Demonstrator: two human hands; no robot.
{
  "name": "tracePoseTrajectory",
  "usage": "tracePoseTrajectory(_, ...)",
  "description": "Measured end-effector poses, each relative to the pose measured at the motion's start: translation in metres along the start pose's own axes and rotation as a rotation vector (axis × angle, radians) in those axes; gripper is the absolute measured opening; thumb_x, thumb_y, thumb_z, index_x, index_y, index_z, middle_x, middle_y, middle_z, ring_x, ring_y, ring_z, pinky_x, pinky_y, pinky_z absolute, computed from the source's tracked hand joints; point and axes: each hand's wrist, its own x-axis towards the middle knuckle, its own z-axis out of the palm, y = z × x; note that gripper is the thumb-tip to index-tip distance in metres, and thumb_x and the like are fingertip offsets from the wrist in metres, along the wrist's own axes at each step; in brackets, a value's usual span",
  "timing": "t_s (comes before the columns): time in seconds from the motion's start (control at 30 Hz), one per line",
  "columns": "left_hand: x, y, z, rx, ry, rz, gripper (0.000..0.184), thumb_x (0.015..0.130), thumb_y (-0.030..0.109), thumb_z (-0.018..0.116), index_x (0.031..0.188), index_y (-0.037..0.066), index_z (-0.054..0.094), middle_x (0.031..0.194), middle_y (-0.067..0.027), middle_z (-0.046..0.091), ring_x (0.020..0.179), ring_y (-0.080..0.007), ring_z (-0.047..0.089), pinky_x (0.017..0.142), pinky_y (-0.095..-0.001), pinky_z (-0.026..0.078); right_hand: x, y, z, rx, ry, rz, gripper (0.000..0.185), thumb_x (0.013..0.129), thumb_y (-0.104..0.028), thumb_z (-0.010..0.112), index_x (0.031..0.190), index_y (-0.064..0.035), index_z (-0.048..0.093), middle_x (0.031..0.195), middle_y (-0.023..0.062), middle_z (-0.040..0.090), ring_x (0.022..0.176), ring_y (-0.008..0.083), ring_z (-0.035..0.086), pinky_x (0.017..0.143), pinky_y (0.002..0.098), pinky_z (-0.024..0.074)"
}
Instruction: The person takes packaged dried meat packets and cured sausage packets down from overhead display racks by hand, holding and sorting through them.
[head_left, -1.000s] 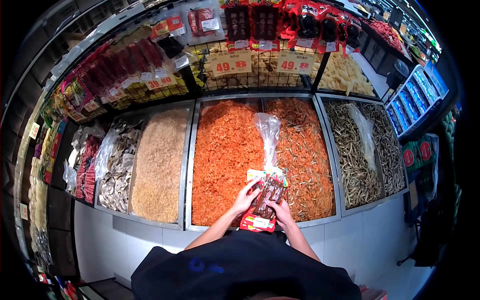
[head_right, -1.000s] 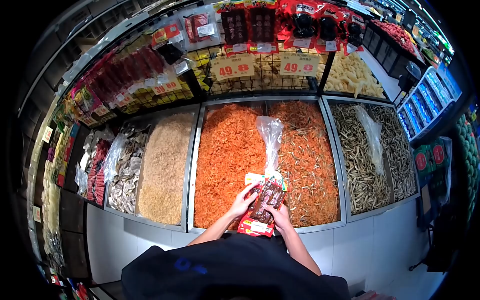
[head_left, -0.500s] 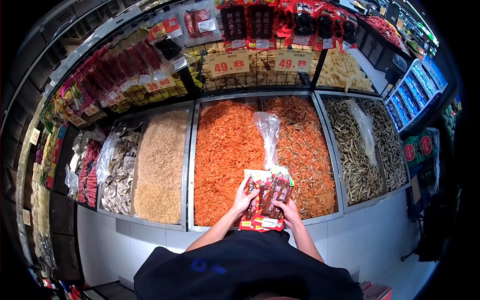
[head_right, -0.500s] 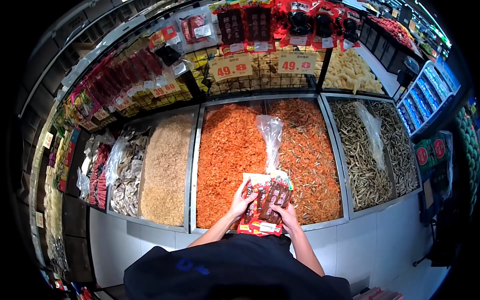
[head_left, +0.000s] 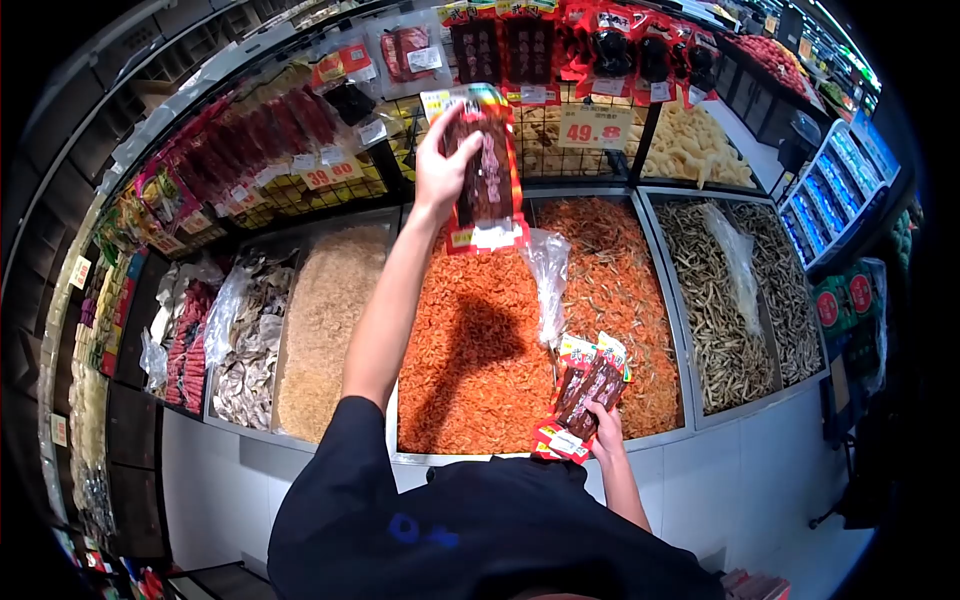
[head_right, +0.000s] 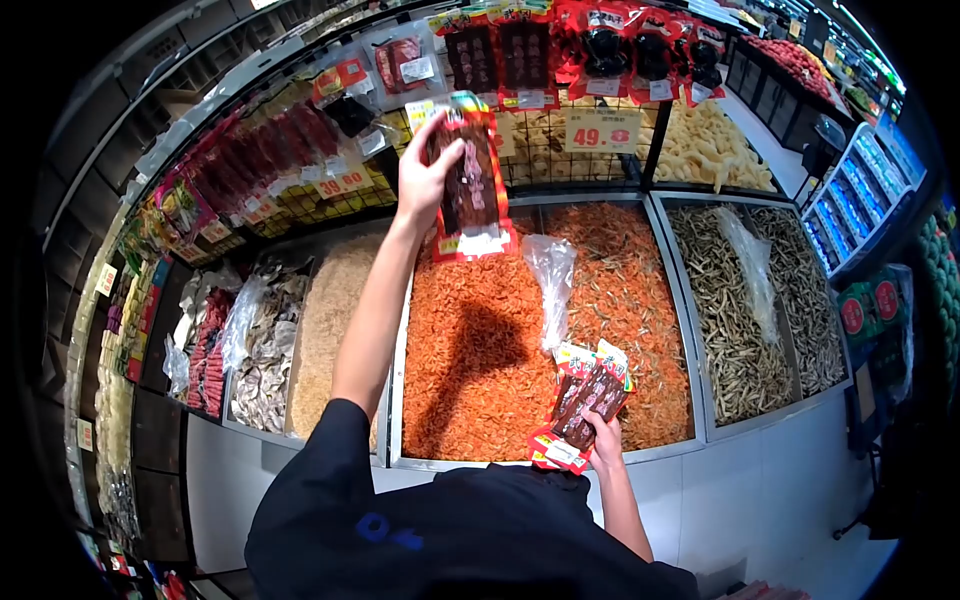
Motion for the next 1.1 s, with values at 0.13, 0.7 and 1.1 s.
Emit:
tracePoseTrajectory(0.13, 0.079, 0.039, 0.009, 0.203, 0.012, 0.181, 0.054, 0.087, 0.01, 0.07, 0.137, 0.006, 0.052, 0.13, -0.0128, 0.058, 0.115, -0.0192, 0.057, 0.099, -0.0311, 0.045, -0.005, 0.006, 0.004, -0.012, 0.031, 0.009, 0.031, 0.088, 0.0, 0.057, 0.119, 0.0022, 0.054, 0.11, 0.0118, 0.064, 0.095, 0.0226, 0.066, 0.085, 0.0373, 0.0563)
tracePoseTrajectory(0.7, 0.138, 0.01, 0.019, 0.282, 0.014, 0.273, 0.056, 0.084, 0.005, 0.071, 0.137, 0.006, 0.053, 0.125, -0.0117, 0.063, 0.11, -0.0175, 0.06, 0.097, -0.0292, 0.046, -0.008, 0.013, 0.005, 0.004, 0.002, 0.02, 0.03, 0.088, 0.001, 0.058, 0.118, 0.0017, 0.055, 0.107, 0.0105, 0.065, 0.092, 0.0216, 0.066, 0.083, 0.0364, 0.0569)
tracePoseTrajectory(1.1, 0.134, 0.004, 0.019, 0.378, 0.086, 0.422, 0.052, 0.085, 0.003, 0.07, 0.135, 0.012, 0.057, 0.122, -0.0104, 0.064, 0.103, -0.0144, 0.062, 0.09, -0.0282, 0.05, -0.009, 0.016, -0.003, 0.023, 0.033, 0.036, 0.03, 0.087, 0.0, 0.058, 0.118, 0.0016, 0.056, 0.108, 0.0112, 0.065, 0.094, 0.0221, 0.066, 0.085, 0.0368, 0.0565)
